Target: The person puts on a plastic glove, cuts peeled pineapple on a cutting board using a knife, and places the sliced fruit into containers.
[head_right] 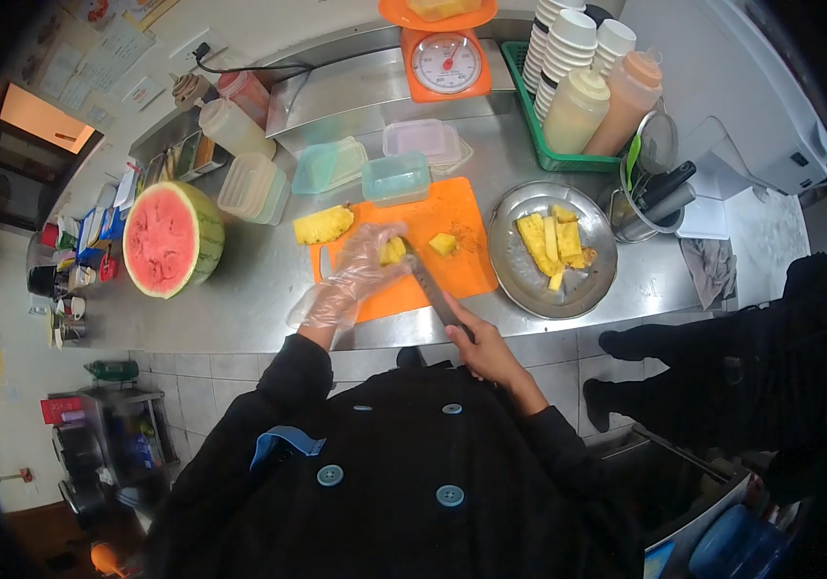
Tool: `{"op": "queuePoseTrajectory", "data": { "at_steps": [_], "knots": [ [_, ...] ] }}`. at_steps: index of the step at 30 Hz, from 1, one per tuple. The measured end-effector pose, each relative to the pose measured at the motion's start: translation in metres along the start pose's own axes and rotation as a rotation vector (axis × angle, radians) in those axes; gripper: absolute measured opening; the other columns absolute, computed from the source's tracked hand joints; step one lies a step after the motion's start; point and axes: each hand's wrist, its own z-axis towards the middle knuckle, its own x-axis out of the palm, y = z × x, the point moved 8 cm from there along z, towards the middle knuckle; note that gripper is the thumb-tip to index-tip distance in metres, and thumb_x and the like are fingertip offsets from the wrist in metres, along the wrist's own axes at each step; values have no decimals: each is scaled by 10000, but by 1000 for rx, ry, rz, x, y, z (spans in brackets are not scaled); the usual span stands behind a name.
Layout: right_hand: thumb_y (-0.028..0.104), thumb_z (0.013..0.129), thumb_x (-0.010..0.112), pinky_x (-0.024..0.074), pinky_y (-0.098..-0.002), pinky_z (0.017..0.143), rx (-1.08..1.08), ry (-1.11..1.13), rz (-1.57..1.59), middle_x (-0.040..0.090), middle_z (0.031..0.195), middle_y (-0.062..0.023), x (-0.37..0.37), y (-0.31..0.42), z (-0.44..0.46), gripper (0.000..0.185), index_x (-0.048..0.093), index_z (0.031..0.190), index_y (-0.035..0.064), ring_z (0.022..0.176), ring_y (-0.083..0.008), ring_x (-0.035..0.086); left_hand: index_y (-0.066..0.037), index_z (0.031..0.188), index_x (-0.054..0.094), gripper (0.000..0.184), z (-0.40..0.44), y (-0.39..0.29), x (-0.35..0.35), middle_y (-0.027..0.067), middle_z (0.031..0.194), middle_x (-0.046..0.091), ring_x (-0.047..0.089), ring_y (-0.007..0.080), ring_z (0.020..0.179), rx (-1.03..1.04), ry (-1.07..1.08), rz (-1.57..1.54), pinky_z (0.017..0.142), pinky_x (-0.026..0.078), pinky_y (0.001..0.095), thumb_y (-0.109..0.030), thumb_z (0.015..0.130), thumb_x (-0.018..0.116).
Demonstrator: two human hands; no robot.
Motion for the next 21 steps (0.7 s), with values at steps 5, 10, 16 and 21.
{"op": "queuePoseTrajectory", "data": {
  "at_steps": [5,10,16,21],
  "knots": [
    [172,978,531,427,-272,445,-39,-22,7,487,606,-39,2,19,0,555,340,1493,248,458,-78,419,-79,1198,562,452,2,4,7,92,1145,581,550,211,1118,-186,-113,-392,937,455,331,-209,801,735],
    [157,974,527,455,-302,501,-376,-214,-197,558,687,-83,-20,64,18,563,326,1495,235,494,-142,515,-79,1181,560,355,40,-15,-36,26,1089,579,532,106,1055,-212,-95,-894,847,482,269,-97,852,691],
    [145,941,536,480,-503,801,-532,-380,-382,590,1177,-268,-52,104,24,586,324,1478,244,974,-487,565,-83,1189,583,425,101,-12,-76,54,983,659,620,153,935,-161,-37,-216,820,501,293,-201,810,736],
    [115,929,544,470,-517,780,-403,-394,-448,620,1087,-275,-65,95,3,593,341,1472,237,929,-484,582,-66,1141,658,385,125,0,-72,169,1037,682,643,334,956,37,85,254,866,481,389,-283,823,691]
  ]
}}
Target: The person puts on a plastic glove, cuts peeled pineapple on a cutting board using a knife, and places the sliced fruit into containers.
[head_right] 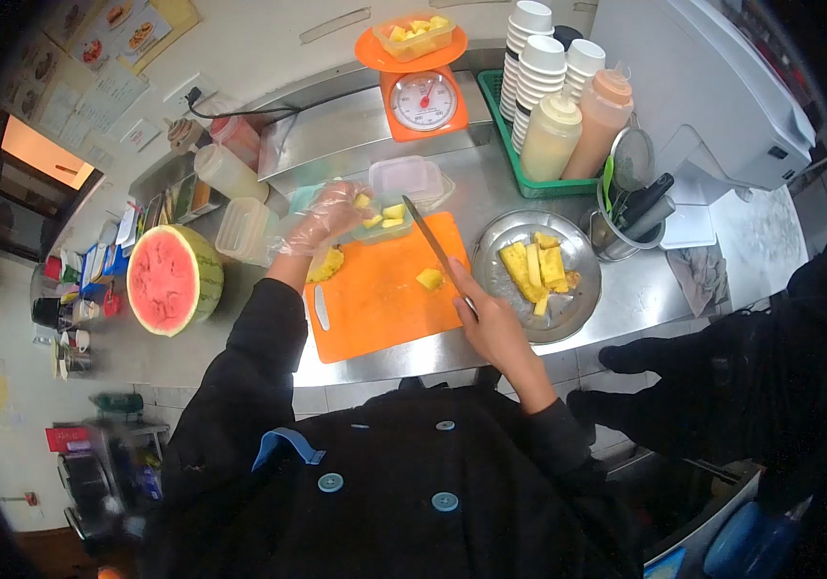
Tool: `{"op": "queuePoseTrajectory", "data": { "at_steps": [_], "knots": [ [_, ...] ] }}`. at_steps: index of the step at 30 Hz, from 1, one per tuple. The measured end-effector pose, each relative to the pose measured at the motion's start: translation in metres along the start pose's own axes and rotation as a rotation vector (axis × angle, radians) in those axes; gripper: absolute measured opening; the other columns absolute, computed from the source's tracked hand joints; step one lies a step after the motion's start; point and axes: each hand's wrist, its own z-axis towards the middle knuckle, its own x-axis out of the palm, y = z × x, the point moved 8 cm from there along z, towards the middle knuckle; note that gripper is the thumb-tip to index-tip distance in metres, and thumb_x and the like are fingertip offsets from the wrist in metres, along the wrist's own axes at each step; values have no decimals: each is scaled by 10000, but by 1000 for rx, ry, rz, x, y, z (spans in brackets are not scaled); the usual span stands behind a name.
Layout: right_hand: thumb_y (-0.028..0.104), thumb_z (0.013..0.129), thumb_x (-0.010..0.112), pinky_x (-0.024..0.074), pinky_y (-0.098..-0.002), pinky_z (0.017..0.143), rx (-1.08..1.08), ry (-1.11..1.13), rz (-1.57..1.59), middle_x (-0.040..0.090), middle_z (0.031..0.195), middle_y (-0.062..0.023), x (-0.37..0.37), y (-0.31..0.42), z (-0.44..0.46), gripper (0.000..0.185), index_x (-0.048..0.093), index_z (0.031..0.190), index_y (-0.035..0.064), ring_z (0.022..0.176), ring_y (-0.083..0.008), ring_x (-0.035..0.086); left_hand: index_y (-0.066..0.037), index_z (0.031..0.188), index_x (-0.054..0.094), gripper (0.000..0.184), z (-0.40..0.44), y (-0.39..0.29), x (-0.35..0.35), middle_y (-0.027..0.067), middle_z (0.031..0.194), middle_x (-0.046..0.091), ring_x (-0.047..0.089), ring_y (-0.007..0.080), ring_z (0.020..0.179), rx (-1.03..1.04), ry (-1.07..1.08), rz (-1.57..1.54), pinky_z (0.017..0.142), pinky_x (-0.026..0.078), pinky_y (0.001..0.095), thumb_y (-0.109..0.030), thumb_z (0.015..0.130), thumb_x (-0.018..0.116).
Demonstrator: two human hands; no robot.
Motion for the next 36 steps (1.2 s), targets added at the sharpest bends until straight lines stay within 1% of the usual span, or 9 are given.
{"op": "queuePoseTrajectory", "data": {
  "at_steps": [9,13,17,21,24,28,31,33,36],
  "knots": [
    [181,898,639,469,-384,597,55,-293,42,640,778,-214,-42,-3,1,498,488,1358,65,627,-339,627,-70,1031,694,290,6,34,-13,164,969,688,647,303,893,-214,-215,155,815,492,398,-303,872,623],
    [186,826,693,456,-361,559,18,-496,154,575,622,-126,-84,3,88,246,604,945,-9,551,-238,583,-1,1024,693,522,15,59,70,190,1113,657,632,308,1040,126,540,721,897,501,392,-464,783,696],
    [179,816,694,501,-369,603,-16,-658,334,638,682,-156,-131,28,204,244,603,872,-40,654,-256,665,-124,833,695,210,8,65,49,94,751,666,637,257,751,156,115,681,675,485,389,-283,700,728],
    [200,851,692,431,-299,355,-97,-880,55,636,610,-106,-163,47,291,267,598,841,-49,401,-148,555,-62,913,673,228,3,71,-52,106,866,658,646,263,773,7,-74,51,621,520,382,-176,728,743],
    [178,778,720,556,-379,633,31,-778,125,671,704,-199,-165,53,329,264,640,807,-72,605,-286,687,-18,946,650,180,12,94,-130,107,913,610,636,205,816,191,-399,25,627,562,319,-97,795,710],
    [147,756,711,555,-362,553,171,-638,309,681,712,-209,-163,57,341,214,654,768,-59,557,-265,680,6,967,631,179,47,51,-219,107,872,585,610,191,738,119,-580,12,627,554,299,-139,864,649],
    [101,748,685,508,-337,428,101,-697,323,656,632,-163,-178,59,327,189,631,811,-68,462,-211,630,-35,932,671,275,70,-9,-242,146,823,679,662,294,771,-342,-507,-502,738,501,412,-270,795,707],
    [65,746,670,465,-308,380,-5,-727,455,623,588,-121,-192,77,277,208,585,868,-81,431,-166,590,-20,862,634,296,125,-52,-227,146,708,640,628,259,673,165,-474,599,642,494,420,-300,805,712],
    [53,763,653,398,-272,343,-95,-642,510,590,586,-74,-192,76,215,217,557,915,-67,396,-122,531,-21,821,625,331,152,-82,-194,174,771,660,635,293,696,354,-514,634,648,490,416,-329,761,732]
  ]
}}
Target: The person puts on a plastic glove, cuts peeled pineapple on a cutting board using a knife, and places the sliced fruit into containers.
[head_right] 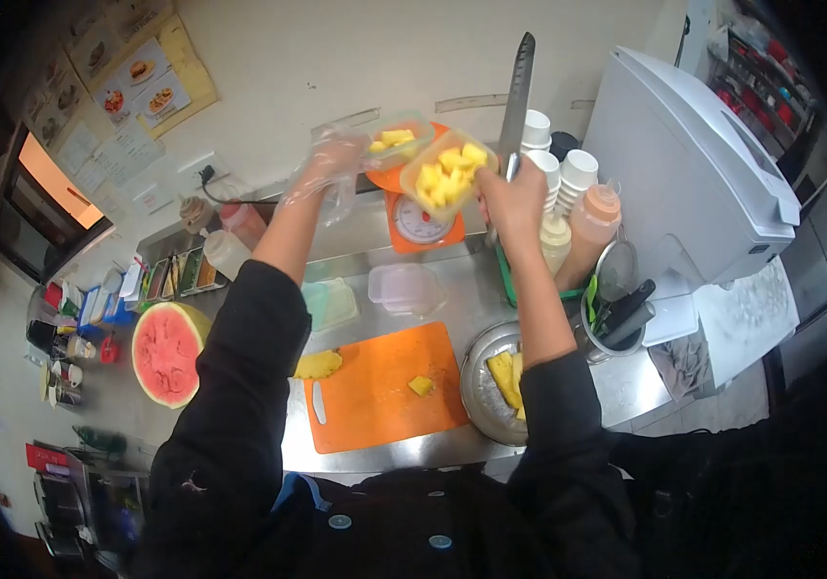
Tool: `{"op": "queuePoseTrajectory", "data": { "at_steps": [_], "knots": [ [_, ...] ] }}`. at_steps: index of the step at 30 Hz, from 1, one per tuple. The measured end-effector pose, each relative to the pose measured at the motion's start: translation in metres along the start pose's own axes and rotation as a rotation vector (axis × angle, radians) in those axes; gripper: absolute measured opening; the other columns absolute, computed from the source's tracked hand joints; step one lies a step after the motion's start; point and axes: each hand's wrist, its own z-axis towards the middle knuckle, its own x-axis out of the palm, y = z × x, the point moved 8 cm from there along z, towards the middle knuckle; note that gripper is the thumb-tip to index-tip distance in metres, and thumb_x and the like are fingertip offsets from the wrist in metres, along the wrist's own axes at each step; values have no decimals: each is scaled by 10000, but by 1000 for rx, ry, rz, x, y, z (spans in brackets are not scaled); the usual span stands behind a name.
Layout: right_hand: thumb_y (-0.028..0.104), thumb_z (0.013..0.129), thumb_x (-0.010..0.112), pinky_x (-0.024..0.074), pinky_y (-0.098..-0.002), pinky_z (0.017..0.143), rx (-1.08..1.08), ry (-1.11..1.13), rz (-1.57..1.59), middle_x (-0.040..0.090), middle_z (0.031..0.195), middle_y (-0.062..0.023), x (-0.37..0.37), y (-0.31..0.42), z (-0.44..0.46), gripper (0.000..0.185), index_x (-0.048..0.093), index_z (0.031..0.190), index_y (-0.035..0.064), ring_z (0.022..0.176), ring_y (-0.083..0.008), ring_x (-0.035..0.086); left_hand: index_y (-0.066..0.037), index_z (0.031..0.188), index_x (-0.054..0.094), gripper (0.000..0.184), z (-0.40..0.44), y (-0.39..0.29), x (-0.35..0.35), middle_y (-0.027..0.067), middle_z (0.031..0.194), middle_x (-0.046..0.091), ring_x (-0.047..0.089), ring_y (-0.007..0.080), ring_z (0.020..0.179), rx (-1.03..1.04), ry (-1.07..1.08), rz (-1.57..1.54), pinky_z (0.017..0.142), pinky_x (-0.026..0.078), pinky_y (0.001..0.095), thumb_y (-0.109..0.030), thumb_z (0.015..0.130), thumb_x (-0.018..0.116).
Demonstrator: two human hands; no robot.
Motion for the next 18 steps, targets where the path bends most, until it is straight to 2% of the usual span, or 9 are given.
{"op": "queuePoseTrajectory", "data": {
  "at_steps": [2,4,6,7,9,10,13,15,18],
  "knots": [
    [64,779,651,381,-265,339,34,32,7,578,589,-60,-19,0,-46,202,563,916,-55,389,-110,515,-15,888,641,346,1,-27,7,191,784,654,645,332,729,27,380,-3,707,499,404,-343,800,705],
    [75,795,653,379,-259,342,91,66,-10,569,586,-46,-31,-13,-87,195,561,918,-46,394,-97,510,-14,984,649,326,-42,-27,-25,200,846,662,654,340,780,-674,169,-717,750,501,395,-311,849,661],
    [89,807,659,385,-256,348,155,115,-22,569,592,-36,-30,-31,-130,200,558,927,-36,405,-85,513,-25,985,666,290,-90,-88,-52,195,852,655,650,318,787,-301,232,-679,744,496,405,-291,877,626],
    [96,811,662,386,-254,350,188,146,-13,570,598,-31,-24,-42,-152,204,558,934,-30,411,-80,515,-28,945,661,276,-132,-104,-38,178,858,652,629,261,765,-206,247,-887,703,487,388,-293,873,636],
    [121,817,694,378,-247,342,336,242,48,574,609,-31,1,-59,-200,234,555,937,-23,400,-68,503,-20,965,642,285,-201,-131,-44,149,792,649,607,276,674,-300,438,-1061,672,494,351,-292,877,634],
    [121,817,694,378,-247,342,358,246,49,574,609,-31,9,-63,-218,234,555,937,-23,400,-68,503,-16,926,641,255,-232,-131,-43,145,761,633,589,259,643,-424,471,-1030,649,486,352,-265,875,634],
    [175,855,693,449,-301,422,422,645,-115,605,656,-91,46,-83,-273,275,572,1001,-23,465,-146,572,-13,793,634,234,-337,-98,-28,141,687,605,582,275,596,-634,508,-738,605,474,393,-237,858,638],
    [227,909,643,501,-373,564,223,761,-180,622,725,-157,48,-97,-299,316,570,1105,-9,606,-255,636,-16,718,618,279,-404,-72,-26,162,668,605,602,322,594,-596,439,-350,583,472,436,-263,847,639],
    [237,946,585,497,-401,659,18,901,-304,623,787,-192,21,-121,-329,327,552,1204,38,724,-327,645,-41,673,622,317,-519,-24,7,154,710,638,636,346,699,-815,490,-173,650,484,461,-313,836,643]
  ]
}}
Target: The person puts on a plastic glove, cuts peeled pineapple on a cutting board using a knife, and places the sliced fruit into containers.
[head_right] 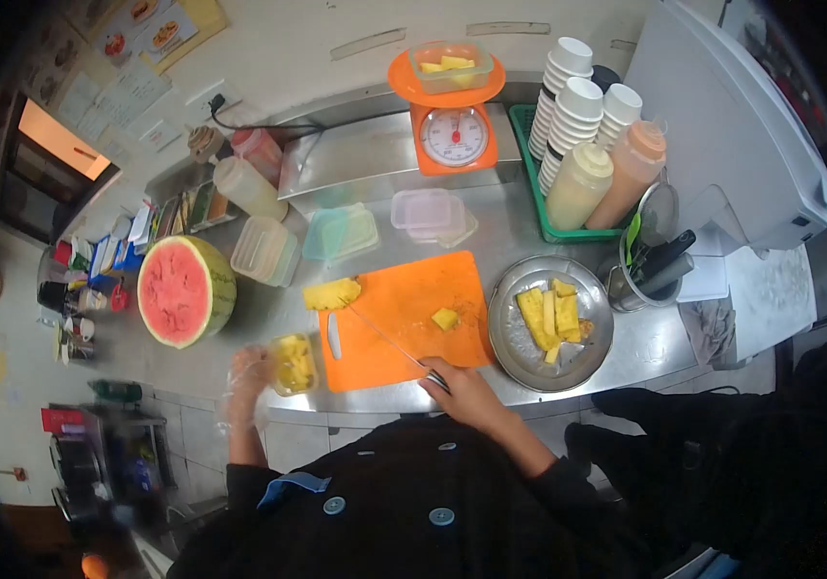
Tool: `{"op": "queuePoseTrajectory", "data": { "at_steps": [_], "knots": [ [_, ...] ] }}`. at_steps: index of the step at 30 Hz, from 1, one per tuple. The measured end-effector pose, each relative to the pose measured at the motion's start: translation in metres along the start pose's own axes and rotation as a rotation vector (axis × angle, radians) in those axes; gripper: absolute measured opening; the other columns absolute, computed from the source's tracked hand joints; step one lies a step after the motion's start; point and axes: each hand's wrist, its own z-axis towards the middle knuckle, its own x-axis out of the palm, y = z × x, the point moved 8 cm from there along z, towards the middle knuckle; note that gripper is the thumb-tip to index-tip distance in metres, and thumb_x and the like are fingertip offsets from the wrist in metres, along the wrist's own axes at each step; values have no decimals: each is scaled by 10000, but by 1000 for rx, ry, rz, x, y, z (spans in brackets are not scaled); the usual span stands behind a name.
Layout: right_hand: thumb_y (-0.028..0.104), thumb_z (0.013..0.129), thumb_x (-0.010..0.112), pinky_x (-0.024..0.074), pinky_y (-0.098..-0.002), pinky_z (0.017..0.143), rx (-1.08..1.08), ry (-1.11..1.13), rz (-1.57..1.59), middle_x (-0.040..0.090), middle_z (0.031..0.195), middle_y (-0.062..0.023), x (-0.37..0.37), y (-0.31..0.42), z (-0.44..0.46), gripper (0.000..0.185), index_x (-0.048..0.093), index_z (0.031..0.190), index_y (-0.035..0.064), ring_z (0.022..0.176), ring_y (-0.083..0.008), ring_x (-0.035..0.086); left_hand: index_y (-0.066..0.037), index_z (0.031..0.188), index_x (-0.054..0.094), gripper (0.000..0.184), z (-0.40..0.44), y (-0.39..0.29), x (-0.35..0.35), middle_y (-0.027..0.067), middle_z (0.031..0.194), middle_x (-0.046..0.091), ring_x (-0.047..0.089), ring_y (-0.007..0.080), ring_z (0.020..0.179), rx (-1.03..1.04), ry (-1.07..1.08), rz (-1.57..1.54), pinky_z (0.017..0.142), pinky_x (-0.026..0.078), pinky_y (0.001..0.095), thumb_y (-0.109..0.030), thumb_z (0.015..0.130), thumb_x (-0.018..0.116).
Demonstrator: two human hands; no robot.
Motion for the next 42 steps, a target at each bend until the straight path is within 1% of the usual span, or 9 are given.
{"op": "queuePoseTrajectory", "data": {
  "at_steps": [6,11,17,19,26,28,31,35,42],
  "knots": [
    [239,977,536,484,-379,579,522,-212,116,607,692,-150,-28,-66,-81,257,547,1137,39,619,-261,623,-12,1317,495,578,11,-75,-51,230,1300,524,549,355,1162,68,-144,-105,950,458,441,-309,849,658],
    [232,995,504,449,-339,512,643,-171,238,565,628,-84,-24,-78,-100,231,539,1082,21,550,-176,581,-20,1313,514,493,13,-262,15,128,1153,587,602,214,974,472,51,-600,876,487,332,-259,902,648],
    [217,993,514,413,-309,464,532,-190,272,526,590,-45,-21,-62,-98,210,560,1033,16,485,-123,510,-18,1161,595,325,31,-296,62,109,1013,645,612,193,915,123,510,-900,841,481,315,-179,882,641],
    [211,991,519,407,-304,462,537,-246,273,526,585,-41,-28,-55,-104,206,569,1031,16,481,-117,500,-25,1120,613,263,25,-304,52,68,989,638,594,146,880,34,741,-1753,818,475,277,-94,869,649],
    [206,987,527,405,-299,464,527,-627,215,528,576,-32,-69,-55,-135,211,583,1072,21,494,-106,509,-27,1185,600,364,36,-375,37,112,1094,652,637,208,958,205,832,-1538,881,491,310,-98,834,663],
    [191,978,540,412,-303,485,615,-681,203,547,588,-57,-84,-52,-138,203,577,1065,11,509,-115,520,-24,1239,572,445,43,-415,26,165,1180,618,602,294,1083,620,490,-498,972,455,344,-132,815,656],
    [182,971,549,427,-351,497,490,-769,69,578,616,-119,-101,-56,-141,201,570,1060,4,519,-186,561,-51,1284,549,513,43,-427,41,194,1272,558,506,344,1220,768,259,-521,1055,389,343,-179,799,658],
    [170,944,567,461,-477,594,504,-610,-175,622,749,-256,-109,-32,-140,207,578,1079,13,699,-438,627,-97,1331,520,567,44,-339,-25,171,1363,498,413,335,1314,469,266,-922,1106,331,403,-224,800,676],
    [141,905,586,495,-491,739,457,-468,-163,638,951,-282,-81,-25,-111,337,549,1223,33,881,-455,621,-116,1323,533,665,113,-129,10,169,1219,597,531,348,1186,438,329,-103,1035,397,399,-290,720,752]
  ]
}}
